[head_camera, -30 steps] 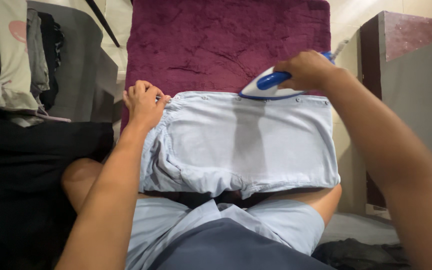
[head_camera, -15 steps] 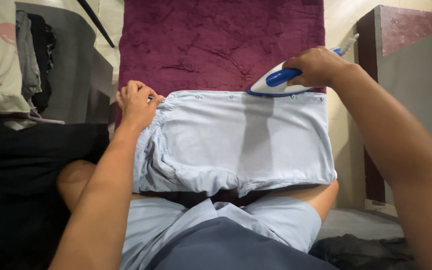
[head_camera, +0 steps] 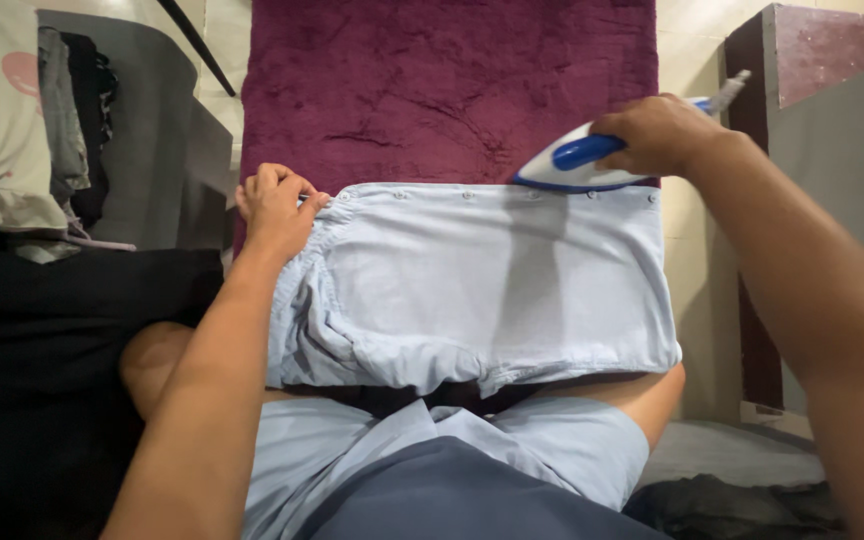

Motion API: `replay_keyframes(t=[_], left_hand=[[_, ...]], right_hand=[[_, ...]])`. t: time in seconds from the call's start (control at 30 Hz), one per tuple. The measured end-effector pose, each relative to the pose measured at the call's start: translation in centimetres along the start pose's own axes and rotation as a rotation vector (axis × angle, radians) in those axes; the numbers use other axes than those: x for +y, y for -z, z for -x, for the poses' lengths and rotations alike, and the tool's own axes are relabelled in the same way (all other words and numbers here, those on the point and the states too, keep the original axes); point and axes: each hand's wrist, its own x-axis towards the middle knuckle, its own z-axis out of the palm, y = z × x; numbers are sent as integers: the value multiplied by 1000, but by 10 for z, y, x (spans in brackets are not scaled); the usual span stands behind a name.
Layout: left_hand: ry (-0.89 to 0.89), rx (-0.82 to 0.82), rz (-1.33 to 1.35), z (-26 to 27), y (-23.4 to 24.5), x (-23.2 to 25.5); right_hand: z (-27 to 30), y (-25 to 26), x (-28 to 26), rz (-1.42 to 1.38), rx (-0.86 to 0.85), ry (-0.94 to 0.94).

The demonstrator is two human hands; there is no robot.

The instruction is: The person irons a light blue shirt laid out on a maroon mat on the floor. They use a handheld iron to smooth the fabric, adjusting the shirt's position and flipping it over to iron different sections.

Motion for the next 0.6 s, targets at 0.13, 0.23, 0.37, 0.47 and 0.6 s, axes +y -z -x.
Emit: replay_keyframes(t=[0.13, 0.23, 0.37, 0.47, 0.6], left_hand=[[11, 0, 24, 1, -1, 0], [44, -3, 18, -3, -1, -1], [21, 23, 33, -1, -3, 0], [34, 38, 53, -2, -1, 1], [44, 43, 67, -1, -1, 3]], right_hand=[[11, 1, 14, 9, 29, -28], [10, 12, 9, -61, 84, -24], [-8, 33, -28, -7, 144, 112], [-29, 43, -75, 19, 59, 112], [-44, 50, -122, -16, 78, 185]])
